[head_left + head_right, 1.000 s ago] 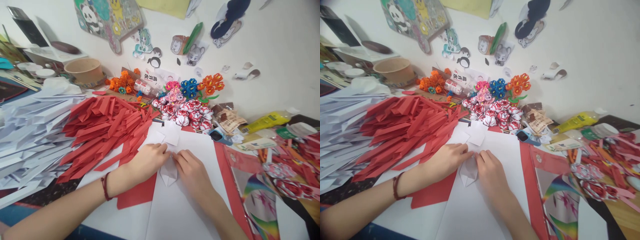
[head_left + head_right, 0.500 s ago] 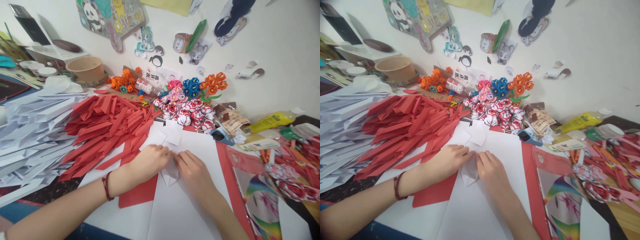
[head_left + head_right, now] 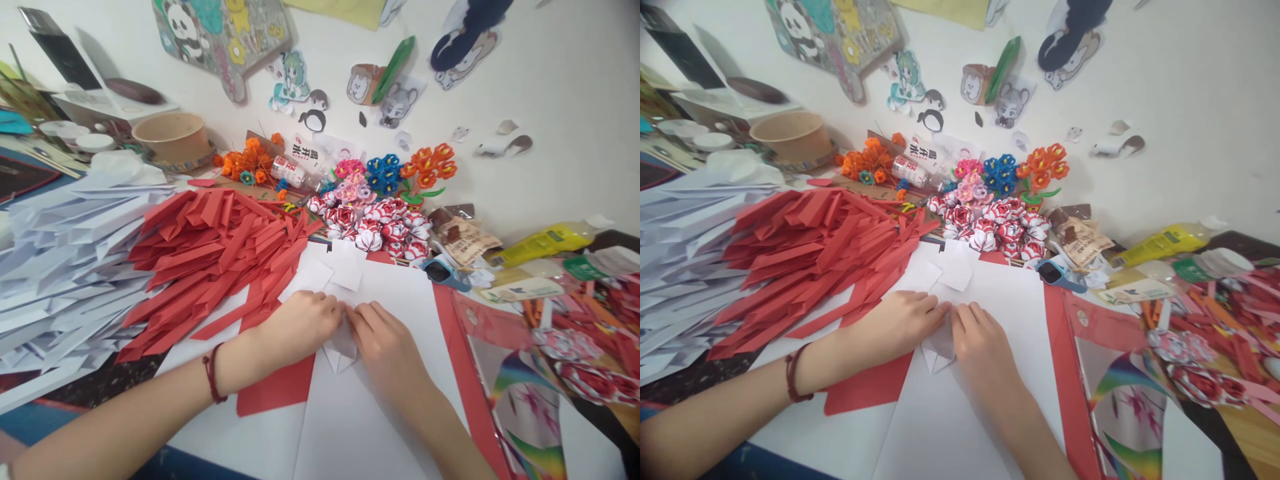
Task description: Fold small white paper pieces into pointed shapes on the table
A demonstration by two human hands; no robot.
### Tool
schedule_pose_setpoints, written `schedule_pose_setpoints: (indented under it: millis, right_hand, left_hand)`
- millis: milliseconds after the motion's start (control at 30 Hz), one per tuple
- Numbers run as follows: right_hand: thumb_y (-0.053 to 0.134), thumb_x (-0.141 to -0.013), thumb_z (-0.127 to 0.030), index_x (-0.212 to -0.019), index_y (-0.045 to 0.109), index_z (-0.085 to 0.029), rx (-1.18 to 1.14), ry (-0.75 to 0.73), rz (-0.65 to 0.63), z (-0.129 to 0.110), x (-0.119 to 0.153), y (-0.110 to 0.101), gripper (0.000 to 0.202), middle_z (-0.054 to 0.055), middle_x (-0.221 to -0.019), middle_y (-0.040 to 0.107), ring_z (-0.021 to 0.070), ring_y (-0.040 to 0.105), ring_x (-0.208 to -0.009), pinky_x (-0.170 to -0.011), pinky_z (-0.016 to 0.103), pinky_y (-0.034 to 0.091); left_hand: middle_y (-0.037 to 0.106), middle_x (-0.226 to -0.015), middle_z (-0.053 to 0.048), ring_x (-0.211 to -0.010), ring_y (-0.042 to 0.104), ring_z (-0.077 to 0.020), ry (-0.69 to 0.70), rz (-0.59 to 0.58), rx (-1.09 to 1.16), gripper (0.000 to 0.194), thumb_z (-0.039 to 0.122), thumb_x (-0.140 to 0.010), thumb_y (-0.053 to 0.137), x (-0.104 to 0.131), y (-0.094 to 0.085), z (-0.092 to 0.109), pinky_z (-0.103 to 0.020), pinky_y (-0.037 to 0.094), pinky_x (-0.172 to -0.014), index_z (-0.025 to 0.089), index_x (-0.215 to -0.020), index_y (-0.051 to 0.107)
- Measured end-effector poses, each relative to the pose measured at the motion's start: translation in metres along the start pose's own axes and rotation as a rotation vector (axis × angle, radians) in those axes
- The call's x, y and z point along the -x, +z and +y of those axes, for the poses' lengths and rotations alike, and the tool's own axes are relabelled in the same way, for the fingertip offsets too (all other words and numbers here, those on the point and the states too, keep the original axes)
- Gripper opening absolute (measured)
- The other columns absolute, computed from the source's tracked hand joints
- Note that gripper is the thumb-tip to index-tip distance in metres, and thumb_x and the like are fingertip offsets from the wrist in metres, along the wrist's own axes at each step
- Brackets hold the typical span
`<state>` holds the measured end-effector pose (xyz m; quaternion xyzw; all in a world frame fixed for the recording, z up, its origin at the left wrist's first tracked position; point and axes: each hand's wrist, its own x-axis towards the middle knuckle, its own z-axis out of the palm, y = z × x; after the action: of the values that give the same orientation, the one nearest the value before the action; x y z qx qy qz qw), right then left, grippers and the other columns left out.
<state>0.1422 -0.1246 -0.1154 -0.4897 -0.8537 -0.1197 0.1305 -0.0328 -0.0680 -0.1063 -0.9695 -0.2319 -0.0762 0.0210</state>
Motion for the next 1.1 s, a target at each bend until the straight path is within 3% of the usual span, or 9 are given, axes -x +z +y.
schedule_pose_setpoints:
  millis: [367, 633, 833, 1100]
  right_hand:
    - [0.044, -0.087, -0.003, -0.093, 0.065, -0.007, 0.038, -0.044, -0.07, 0.0, 0.001, -0.004, 0.022, 0.008, -0.075, 0.055, 0.0197, 0.046, -0.072, -0.062, 0.033, 0.043]
    - [0.043, -0.087, -0.004, -0.094, 0.065, -0.005, -0.004, -0.028, -0.056, -0.003, 0.0, -0.004, 0.023, 0.009, -0.076, 0.056, 0.0198, 0.046, -0.072, -0.062, 0.034, 0.043]
    - [0.042, -0.089, -0.008, -0.089, 0.065, -0.008, -0.049, -0.025, -0.067, -0.005, -0.001, -0.006, 0.023, 0.01, -0.079, 0.056, 0.0203, 0.048, -0.074, -0.063, 0.034, 0.044]
    - [0.041, -0.088, -0.006, -0.094, 0.064, -0.007, -0.085, 0.099, 0.036, -0.013, 0.002, -0.001, 0.023, 0.009, -0.076, 0.054, 0.0207, 0.049, -0.075, -0.064, 0.035, 0.045]
  left_hand:
    - [0.056, -0.068, -0.001, -0.059, 0.055, -0.0163, -0.035, 0.013, 0.048, 0.012, 0.02, -0.09, 0.048, 0.001, 0.0, -0.014, -0.029, 0.033, -0.049, 0.018, -0.085, 0.059]
    - [0.06, -0.072, -0.001, -0.063, 0.058, -0.016, -0.004, 0.013, 0.079, 0.015, 0.016, -0.09, 0.05, 0.001, -0.002, -0.015, -0.027, 0.038, -0.053, 0.017, -0.103, 0.058]
    - [0.062, -0.075, -0.004, -0.064, 0.059, -0.0158, 0.017, -0.025, 0.111, 0.015, 0.014, -0.09, 0.048, -0.001, -0.01, -0.016, -0.027, 0.041, -0.056, 0.014, -0.097, 0.061]
    - [0.061, -0.073, -0.003, -0.064, 0.057, -0.0144, 0.043, 0.021, 0.123, 0.016, 0.014, -0.09, 0.047, 0.0, -0.006, -0.02, -0.026, 0.042, -0.057, 0.014, -0.098, 0.061]
